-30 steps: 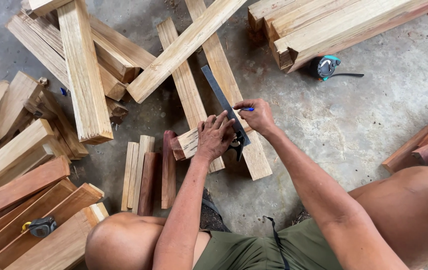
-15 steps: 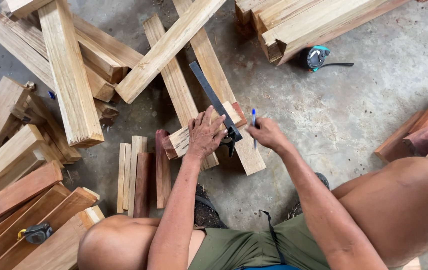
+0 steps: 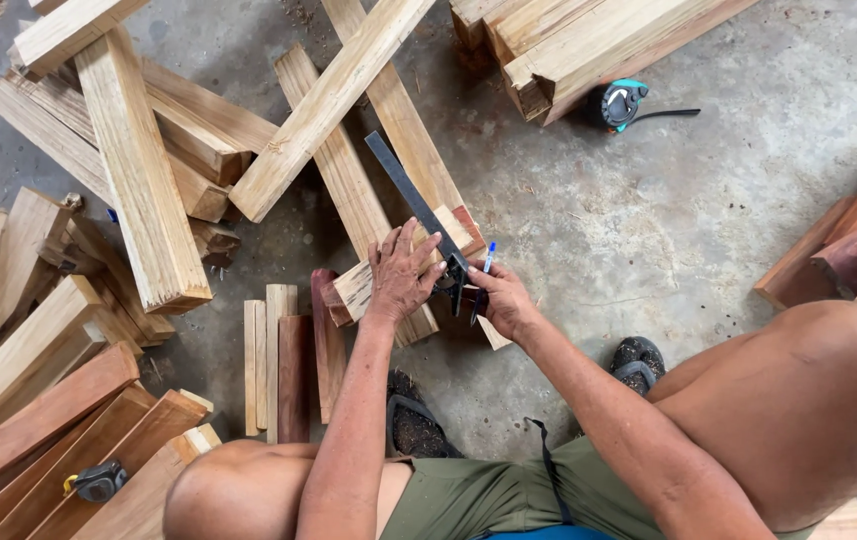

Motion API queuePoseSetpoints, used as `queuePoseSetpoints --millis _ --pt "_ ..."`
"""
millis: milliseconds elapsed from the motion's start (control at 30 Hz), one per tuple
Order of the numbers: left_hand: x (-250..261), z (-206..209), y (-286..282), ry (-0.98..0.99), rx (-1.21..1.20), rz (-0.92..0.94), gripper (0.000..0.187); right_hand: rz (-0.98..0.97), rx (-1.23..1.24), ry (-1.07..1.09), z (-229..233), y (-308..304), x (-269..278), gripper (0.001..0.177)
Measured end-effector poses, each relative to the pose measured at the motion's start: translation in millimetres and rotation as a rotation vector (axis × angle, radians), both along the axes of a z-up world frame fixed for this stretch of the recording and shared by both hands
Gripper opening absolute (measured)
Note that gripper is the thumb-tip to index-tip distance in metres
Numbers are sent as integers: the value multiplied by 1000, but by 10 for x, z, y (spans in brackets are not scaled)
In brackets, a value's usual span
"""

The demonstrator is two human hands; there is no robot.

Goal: Measuring and marking wood pieces using a combination square and a pen.

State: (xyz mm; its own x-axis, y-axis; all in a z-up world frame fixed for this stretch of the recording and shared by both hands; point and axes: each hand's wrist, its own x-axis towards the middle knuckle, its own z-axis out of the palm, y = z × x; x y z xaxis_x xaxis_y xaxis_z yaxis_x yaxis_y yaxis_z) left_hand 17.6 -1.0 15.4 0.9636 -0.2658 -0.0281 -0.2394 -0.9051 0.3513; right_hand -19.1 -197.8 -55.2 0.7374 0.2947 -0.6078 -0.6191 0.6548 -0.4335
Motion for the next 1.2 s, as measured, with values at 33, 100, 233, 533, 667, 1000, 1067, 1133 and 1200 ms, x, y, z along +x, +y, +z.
queuePoseSetpoints --millis 33,100,233,533,667,1000,1067,1133,1200 --pt "1 1 0 -3 3 2 52 11 11 -29 32 12 -10 23" --pt "-3 -8 4 -5 7 5 52 23 24 -58 14 40 -22 23" --pt "-12 -5 1 -21 9 9 51 -54 32 -32 -17 98 -38 24" --pt "83 4 -65 25 28 -1 54 -123 0 -59 -126 62 -11 24" --pt "112 -11 -103 18 6 -7 54 -137 -13 -42 -100 26 17 25" --pt "83 -60 -121 -84 -3 -18 52 -128 17 -60 -12 -5 45 33" --pt "79 -69 -117 -83 1 -25 52 -104 73 -62 6 -27 44 34" --pt "78 -61 -125 -85 11 -26 52 -87 69 -55 41 -49 48 34" --pt "79 -48 -132 -88 22 -26 51 -69 65 -48 36 -63 55 35"
